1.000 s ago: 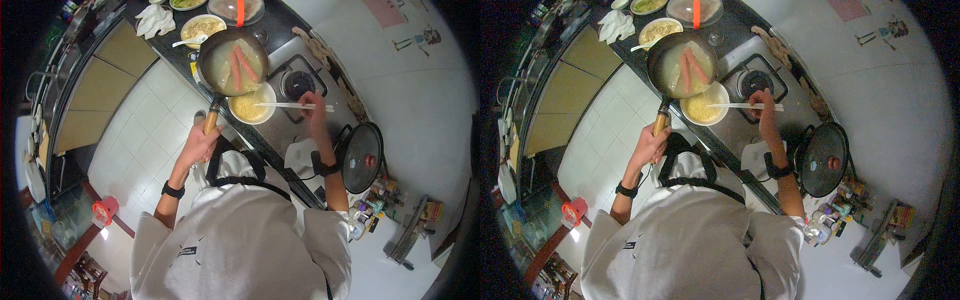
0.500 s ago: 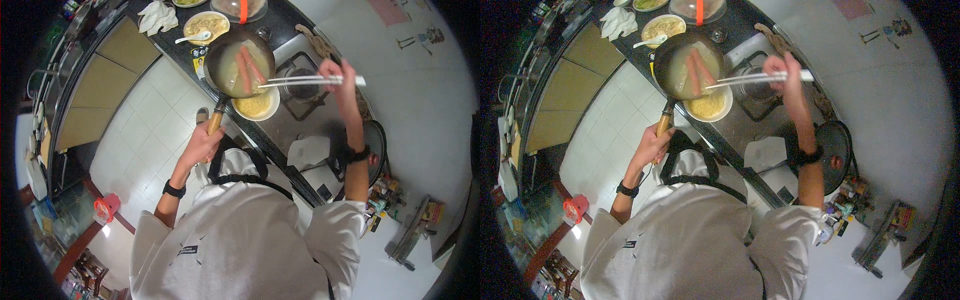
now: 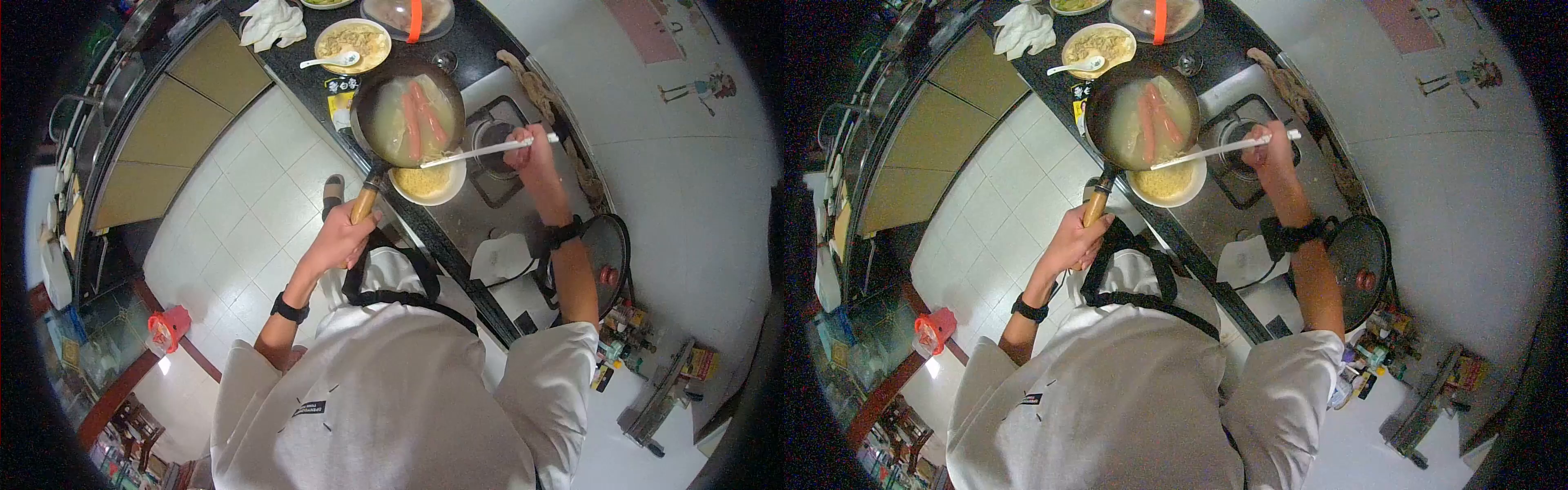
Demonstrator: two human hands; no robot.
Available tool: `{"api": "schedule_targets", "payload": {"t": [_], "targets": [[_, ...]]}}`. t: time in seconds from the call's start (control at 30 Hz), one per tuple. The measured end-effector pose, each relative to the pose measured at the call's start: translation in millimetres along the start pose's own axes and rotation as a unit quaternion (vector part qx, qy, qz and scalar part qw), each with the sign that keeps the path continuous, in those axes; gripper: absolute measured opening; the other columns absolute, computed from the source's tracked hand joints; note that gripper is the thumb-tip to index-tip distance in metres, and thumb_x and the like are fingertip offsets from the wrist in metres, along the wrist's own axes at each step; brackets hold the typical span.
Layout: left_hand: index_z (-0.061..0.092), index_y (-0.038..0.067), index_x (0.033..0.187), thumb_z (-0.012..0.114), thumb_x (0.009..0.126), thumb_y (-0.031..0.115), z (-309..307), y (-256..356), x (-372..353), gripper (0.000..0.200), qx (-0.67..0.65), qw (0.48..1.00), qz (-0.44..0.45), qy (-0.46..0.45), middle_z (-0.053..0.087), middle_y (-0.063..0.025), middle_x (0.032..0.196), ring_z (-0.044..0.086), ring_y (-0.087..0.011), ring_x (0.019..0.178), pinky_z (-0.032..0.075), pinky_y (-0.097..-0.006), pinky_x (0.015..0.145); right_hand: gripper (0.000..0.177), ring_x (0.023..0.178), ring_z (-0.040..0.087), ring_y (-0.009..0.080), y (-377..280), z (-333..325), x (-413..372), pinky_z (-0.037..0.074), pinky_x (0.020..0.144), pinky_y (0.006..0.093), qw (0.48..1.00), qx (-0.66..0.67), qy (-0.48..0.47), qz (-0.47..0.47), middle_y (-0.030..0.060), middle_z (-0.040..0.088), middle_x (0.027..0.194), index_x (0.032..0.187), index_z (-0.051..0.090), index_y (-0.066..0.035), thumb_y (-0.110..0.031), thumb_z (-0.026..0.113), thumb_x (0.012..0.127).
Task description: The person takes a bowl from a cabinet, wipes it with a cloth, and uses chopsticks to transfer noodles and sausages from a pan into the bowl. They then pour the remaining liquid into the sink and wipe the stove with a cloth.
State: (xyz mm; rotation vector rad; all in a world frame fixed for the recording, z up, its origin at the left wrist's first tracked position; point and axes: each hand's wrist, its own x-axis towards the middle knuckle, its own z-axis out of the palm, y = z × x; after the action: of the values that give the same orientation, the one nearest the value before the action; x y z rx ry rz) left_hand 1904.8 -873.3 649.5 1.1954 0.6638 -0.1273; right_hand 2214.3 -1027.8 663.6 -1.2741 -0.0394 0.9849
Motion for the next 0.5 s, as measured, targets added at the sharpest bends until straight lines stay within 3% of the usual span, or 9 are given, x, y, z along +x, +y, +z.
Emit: {"api": "schedule_targets", "payload": {"t": [0.1, 0.17, 0.3, 0.4, 0.47, 0.5], "targets": [[0.044, 0.004, 0.083, 0.055, 0.091, 0.018, -2.0, -0.3, 0.8, 0.019, 0.003, 1.0, -0.006, 0.006, 0.041, 0.0022, 0.045, 0.036, -0.0072, 0.029, 0.03, -0.0241, 0.028, 0.037, 0.042, 0.028, 0.0114, 8.9, -11.5, -6.1, 0.022, 0.041, 0.0262, 0.996, 0.069, 0.037, 0.042, -0.0014, 0.028, 0.048, 0.054, 0.034, -0.016, -0.023, 0.034, 0.09], [0.045, 0.004, 0.083, 0.055, 0.091, 0.018, -3.2, -0.2, 1.9, 0.019, 0.0, 1.0, -0.005, 0.005, 0.041, 0.0022, 0.045, 0.035, -0.0071, 0.029, 0.029, -0.024, 0.027, 0.037, 0.041, 0.029, 0.0148, 18.1, -30.2, -3.1, 0.021, 0.04, 0.0288, 0.994, 0.11, -0.007, 0.028, 0.0037, 0.038, 0.049, 0.057, 0.041, -0.013, -0.031, 0.034, 0.088], [0.042, 0.003, 0.079, 0.053, 0.091, 0.018, -5.3, 1.4, 3.8, 0.022, 0.017, 1.0, 0.002, 0.012, 0.042, -0.0001, 0.044, 0.039, -0.0093, 0.03, 0.031, -0.0254, 0.029, 0.037, 0.042, 0.03, 0.0141, 18.2, -38.7, -16.8, 0.021, 0.04, 0.0284, 0.996, 0.085, -0.031, -0.019, 0.0034, 0.038, 0.05, 0.057, 0.039, -0.014, -0.033, 0.033, 0.089], [0.042, 0.004, 0.078, 0.053, 0.091, 0.017, -6.6, 2.3, 5.0, 0.022, 0.011, 1.0, 0.004, 0.011, 0.042, -0.0001, 0.044, 0.038, -0.0094, 0.029, 0.031, -0.0255, 0.028, 0.04, 0.044, 0.033, 0.012, 17.5, -29.2, -31.8, 0.023, 0.041, 0.0262, 0.996, 0.011, 0.024, -0.084, 0.0025, 0.04, 0.053, 0.059, 0.04, -0.013, -0.037, 0.033, 0.09], [0.041, 0.004, 0.078, 0.053, 0.091, 0.017, -7.7, 2.2, 4.2, 0.022, 0.009, 1.0, 0.005, 0.015, 0.042, 0.0, 0.044, 0.038, -0.0094, 0.029, 0.031, -0.0256, 0.028, 0.044, 0.049, 0.038, 0.0099, 19.4, -21.3, -39.5, 0.028, 0.046, 0.0242, 0.972, -0.18, 0.062, -0.138, 0.0006, 0.04, 0.056, 0.063, 0.042, -0.012, -0.044, 0.032, 0.092], [0.042, 0.004, 0.077, 0.053, 0.091, 0.016, -8.8, 1.4, 4.5, 0.021, 0.008, 1.0, 0.01, 0.014, 0.041, 0.0003, 0.044, 0.038, -0.0093, 0.029, 0.031, -0.0255, 0.028, 0.044, 0.049, 0.038, 0.0099, 18.5, -19.5, -43.0, 0.028, 0.046, 0.0242, 0.972, -0.181, 0.063, -0.137, 0.0006, 0.04, 0.056, 0.063, 0.042, -0.012, -0.044, 0.032, 0.092]]}}
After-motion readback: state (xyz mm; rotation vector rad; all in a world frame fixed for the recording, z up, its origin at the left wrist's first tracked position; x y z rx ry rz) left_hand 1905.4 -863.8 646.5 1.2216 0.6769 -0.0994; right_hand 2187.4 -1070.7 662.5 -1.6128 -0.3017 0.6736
